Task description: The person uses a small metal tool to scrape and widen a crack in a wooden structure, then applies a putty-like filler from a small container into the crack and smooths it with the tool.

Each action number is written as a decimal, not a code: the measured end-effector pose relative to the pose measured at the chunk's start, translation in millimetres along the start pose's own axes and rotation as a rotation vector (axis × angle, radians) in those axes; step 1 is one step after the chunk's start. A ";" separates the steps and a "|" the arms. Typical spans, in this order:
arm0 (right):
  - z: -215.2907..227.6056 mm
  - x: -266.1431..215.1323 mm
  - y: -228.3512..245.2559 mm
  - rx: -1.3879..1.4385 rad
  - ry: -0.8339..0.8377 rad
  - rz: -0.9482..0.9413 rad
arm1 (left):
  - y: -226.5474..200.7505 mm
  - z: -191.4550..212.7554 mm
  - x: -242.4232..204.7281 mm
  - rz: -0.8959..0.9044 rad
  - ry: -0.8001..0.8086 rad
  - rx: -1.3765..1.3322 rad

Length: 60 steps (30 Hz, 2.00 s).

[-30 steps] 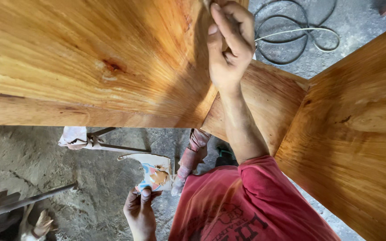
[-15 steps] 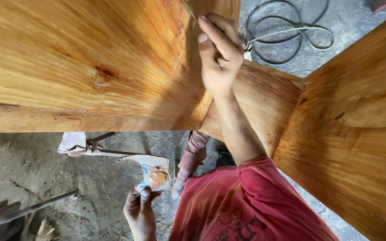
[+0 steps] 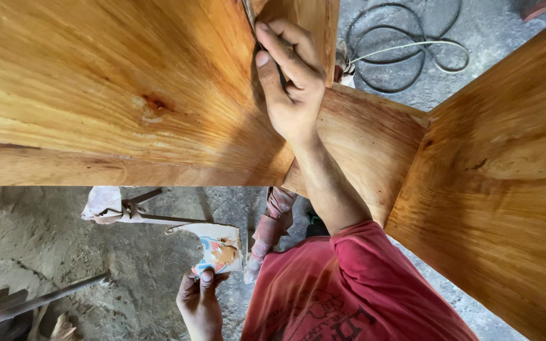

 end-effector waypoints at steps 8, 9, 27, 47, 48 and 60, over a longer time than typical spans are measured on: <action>18.7 13.2 -20.4 0.114 0.037 -0.018 | 5.2 -1.2 1.7 -0.005 0.039 -0.035; 23.0 14.7 -23.5 0.085 0.024 -0.025 | 6.3 -1.3 1.1 -0.001 0.042 -0.024; 8.5 33.3 -22.2 0.050 0.073 0.161 | -1.1 -5.2 4.4 0.005 0.052 -0.004; 2.6 7.2 8.4 -0.091 -0.024 0.067 | 0.3 -4.7 -10.9 -0.015 0.051 -0.005; 0.6 8.6 10.1 -0.073 -0.027 0.079 | -0.4 -2.9 -11.3 -0.005 0.041 0.012; 17.6 6.2 9.4 -0.118 -0.016 0.080 | 6.5 -9.5 -13.6 0.011 0.090 0.002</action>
Point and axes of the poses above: each hand's wrist, its own x-axis towards the middle knuckle, its own z-axis out of the back of the hand, y = z × x, the point moved 7 cm from there along x, towards the middle knuckle, and after that the axes turned 1 degree about y, right-handed, at the moved point
